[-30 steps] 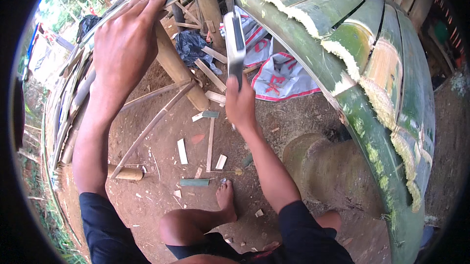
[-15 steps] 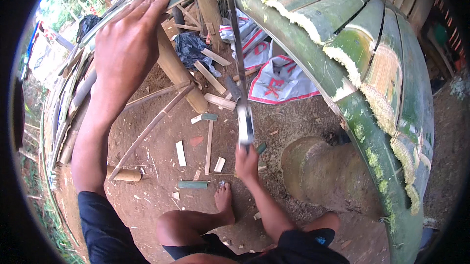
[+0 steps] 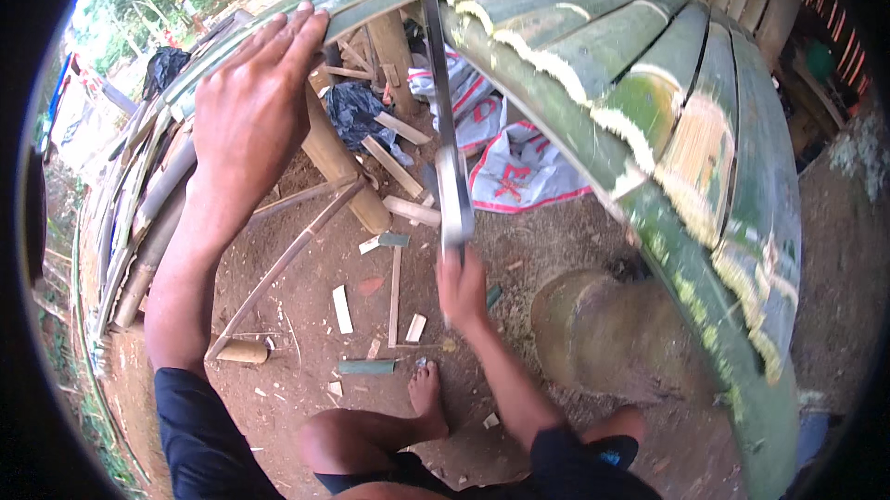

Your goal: The person constructs a bamboo structure by placing split bamboo poles onto a frame and securing them with a hammer and nails. They then use a hand saw to cut the bamboo poles to size and lift the completed section into place.

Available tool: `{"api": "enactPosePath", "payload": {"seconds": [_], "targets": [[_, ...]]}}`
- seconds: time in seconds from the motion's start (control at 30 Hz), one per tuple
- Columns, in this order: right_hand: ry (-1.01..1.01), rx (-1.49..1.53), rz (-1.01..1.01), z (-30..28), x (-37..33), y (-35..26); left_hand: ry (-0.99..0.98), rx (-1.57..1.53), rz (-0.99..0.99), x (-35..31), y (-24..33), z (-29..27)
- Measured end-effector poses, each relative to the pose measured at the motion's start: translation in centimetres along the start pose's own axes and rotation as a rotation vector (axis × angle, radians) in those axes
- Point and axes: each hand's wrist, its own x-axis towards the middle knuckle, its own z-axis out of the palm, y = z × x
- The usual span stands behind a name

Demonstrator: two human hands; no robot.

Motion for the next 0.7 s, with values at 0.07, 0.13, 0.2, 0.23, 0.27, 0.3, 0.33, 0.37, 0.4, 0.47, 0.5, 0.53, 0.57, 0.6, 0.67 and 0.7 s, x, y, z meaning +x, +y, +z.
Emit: {"api": "enactPosePath", "payload": {"seconds": [0.07, 0.13, 0.2, 0.23, 0.27, 0.3, 0.33, 0.37, 0.4, 0.47, 0.5, 0.53, 0.57, 0.6, 0.67, 0.7], "targets": [[0.036, -0.221, -0.096, -0.3, 7.4, -3.6, 0.035, -0.038, 0.014, 0.6, 0.6, 0.1], [0.068, -0.338, -0.257, 1.0, 9.7, -4.6, 0.018, -0.057, 0.013, 0.7, 0.2, -0.2], [0.078, 0.114, 0.107, 0.7, 1.0, 0.7, 0.024, -0.04, 0.019, 0.4, 0.0, -0.1], [0.051, 0.139, 0.11, -0.4, -3.0, 2.9, 0.028, -0.051, 0.021, 0.2, 0.5, 0.2], [0.021, 0.096, 0.09, -0.1, -2.8, 2.1, 0.036, -0.01, 0.035, 0.1, 0.3, 0.1], [0.052, -0.04, -0.048, 0.6, -1.4, 1.0, 0.032, -0.01, 0.017, 0.0, 0.2, 0.1], [0.105, -0.183, -0.181, 1.2, 0.2, -0.1, 0.018, -0.025, 0.013, -0.3, 0.2, 0.0], [0.197, -0.431, -0.461, 1.2, 5.9, -1.4, 0.019, -0.033, -0.001, 0.1, 0.5, -0.1], [0.097, -0.191, -0.311, 1.8, 9.4, -4.6, 0.018, -0.055, -0.013, 0.1, 0.4, 0.0], [0.087, -0.117, -0.292, 1.4, 10.7, -5.0, 0.011, -0.073, -0.012, 0.1, 0.8, 0.9], [0.09, -0.033, -0.17, 1.8, 7.7, -1.4, 0.015, -0.049, -0.017, 0.3, 0.0, 0.6], [0.104, 0.031, -0.048, 1.1, 3.0, 2.1, 0.033, -0.052, -0.007, 0.5, 0.3, 0.2], [0.064, -0.067, -0.033, 0.5, -1.4, 3.2, 0.007, -0.04, -0.004, -0.2, 0.1, 0.1], [0.075, 0.015, -0.023, 0.6, -2.3, 2.7, -0.002, -0.025, -0.003, -0.2, 0.1, 0.0], [0.093, -0.12, -0.15, 1.5, 1.8, 0.0, -0.019, -0.029, 0.006, 0.0, -0.1, -0.2], [0.093, -0.348, -0.269, 1.7, 6.2, -1.7, -0.04, -0.059, 0.009, -0.2, 0.3, -0.3]]}}
